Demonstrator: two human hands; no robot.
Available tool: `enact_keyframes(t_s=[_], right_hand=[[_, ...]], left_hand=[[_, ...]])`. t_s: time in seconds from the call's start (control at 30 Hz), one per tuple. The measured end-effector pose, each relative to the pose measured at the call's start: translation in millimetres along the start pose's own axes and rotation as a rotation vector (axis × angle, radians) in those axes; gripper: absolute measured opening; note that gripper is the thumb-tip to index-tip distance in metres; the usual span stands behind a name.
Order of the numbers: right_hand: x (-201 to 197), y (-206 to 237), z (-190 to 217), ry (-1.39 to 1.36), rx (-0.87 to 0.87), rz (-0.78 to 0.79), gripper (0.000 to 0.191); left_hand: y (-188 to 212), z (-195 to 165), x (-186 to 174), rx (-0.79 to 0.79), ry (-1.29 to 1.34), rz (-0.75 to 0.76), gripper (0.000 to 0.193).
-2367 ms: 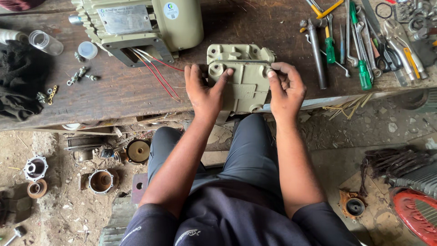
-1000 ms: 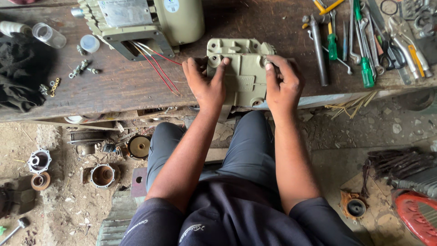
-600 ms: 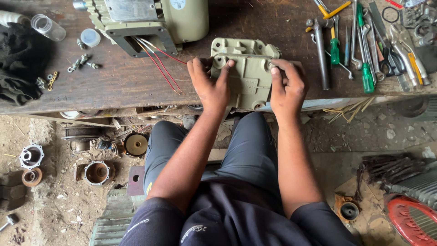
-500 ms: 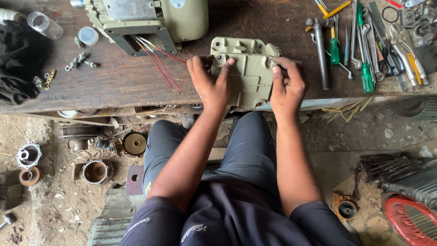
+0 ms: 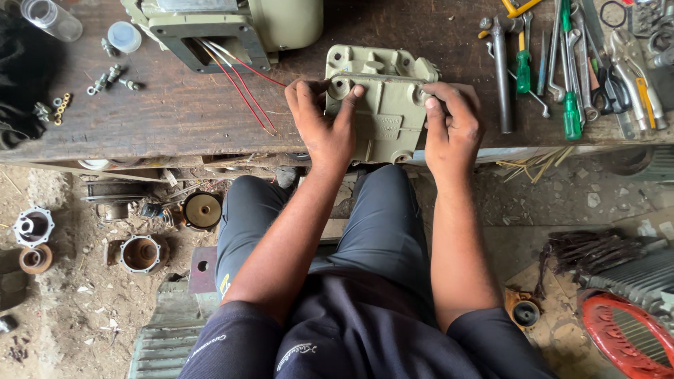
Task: The person sits at a workbench reassembling the terminal box of an electric motor. They twist together the motor's red lead wires, position the terminal block inside the junction box housing, fit the cover plate over the box, and fasten it, using a screwdriver on the cover screws at the end.
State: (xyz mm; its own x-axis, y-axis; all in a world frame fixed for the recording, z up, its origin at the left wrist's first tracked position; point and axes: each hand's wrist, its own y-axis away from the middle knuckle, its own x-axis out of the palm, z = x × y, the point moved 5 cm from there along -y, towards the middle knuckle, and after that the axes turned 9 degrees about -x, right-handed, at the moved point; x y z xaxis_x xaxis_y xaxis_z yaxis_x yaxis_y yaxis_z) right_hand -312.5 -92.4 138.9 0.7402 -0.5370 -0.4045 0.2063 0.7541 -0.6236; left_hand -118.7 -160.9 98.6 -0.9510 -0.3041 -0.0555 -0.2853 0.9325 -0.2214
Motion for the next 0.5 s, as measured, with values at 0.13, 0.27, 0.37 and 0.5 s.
enact_keyframes(t_s=[0.13, 0.27, 0.37, 0.5], right_hand=[[0.5, -1.1, 1.2, 0.061, -0.001, 0.011, 0.012], [4.1, -0.9, -3.1, -0.093, 0.079, -0.013, 0.013], [5.2, -0.2, -4.6, -0.107, 0.102, -0.033, 0.011], [3.8, -2.0, -1.5, -0.029, 0.062, -0.018, 0.012]], left_hand=[[-0.7, 1.8, 0.8, -0.021, 0.163, 0.046, 0.040], [-2.1, 2.6, 1.8, -0.094, 0.159, 0.047, 0.040], [-2.4, -0.5, 2.7, -0.084, 0.084, 0.029, 0.043], [-2.9, -2.3, 5.7, -0.021, 0.091, 0.028, 0.044]])
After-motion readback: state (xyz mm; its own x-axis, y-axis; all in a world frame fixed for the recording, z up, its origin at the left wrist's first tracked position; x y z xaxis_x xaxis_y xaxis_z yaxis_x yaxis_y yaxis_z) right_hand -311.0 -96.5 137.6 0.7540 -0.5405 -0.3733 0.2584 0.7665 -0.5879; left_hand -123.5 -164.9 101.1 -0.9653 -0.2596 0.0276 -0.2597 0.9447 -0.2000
